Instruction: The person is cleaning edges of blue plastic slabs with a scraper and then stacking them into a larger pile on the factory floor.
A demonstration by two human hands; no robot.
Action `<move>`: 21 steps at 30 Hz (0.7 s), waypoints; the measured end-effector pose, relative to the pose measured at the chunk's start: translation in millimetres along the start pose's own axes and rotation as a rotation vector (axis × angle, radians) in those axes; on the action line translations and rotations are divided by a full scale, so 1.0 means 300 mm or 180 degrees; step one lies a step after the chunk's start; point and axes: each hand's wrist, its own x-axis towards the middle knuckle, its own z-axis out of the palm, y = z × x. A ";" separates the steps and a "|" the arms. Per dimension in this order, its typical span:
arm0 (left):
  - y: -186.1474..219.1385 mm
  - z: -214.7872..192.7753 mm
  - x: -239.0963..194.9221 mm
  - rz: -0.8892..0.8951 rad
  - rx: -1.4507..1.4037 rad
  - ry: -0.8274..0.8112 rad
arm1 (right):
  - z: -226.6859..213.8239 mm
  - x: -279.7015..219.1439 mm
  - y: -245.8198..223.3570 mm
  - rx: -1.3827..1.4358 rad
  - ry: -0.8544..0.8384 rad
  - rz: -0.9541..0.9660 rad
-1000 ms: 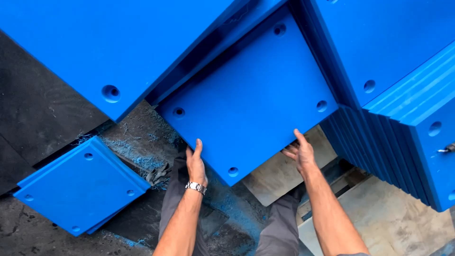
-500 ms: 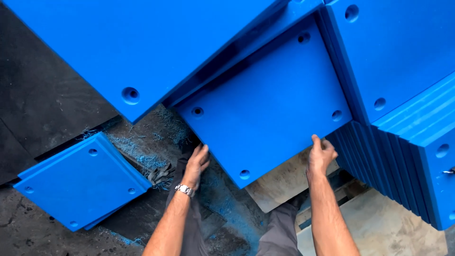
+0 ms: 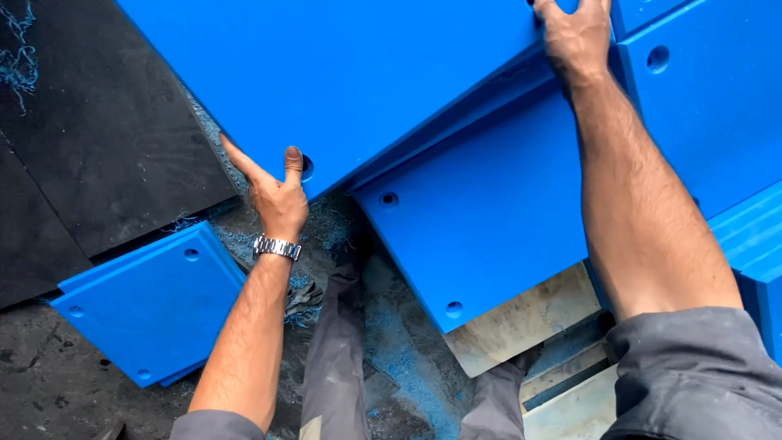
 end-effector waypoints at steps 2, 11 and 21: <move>-0.002 -0.016 0.017 -0.0031 -0.0038 -0.0109 | -0.027 -0.025 -0.034 -0.0035 -0.0106 0.0237; -0.074 -0.062 -0.008 0.0267 -0.0251 -0.0104 | -0.018 -0.116 0.012 -0.0407 -0.0062 0.0372; -0.177 -0.058 -0.562 -0.1640 -0.1627 -0.0195 | -0.231 -0.610 -0.011 -0.0088 -0.0170 0.1395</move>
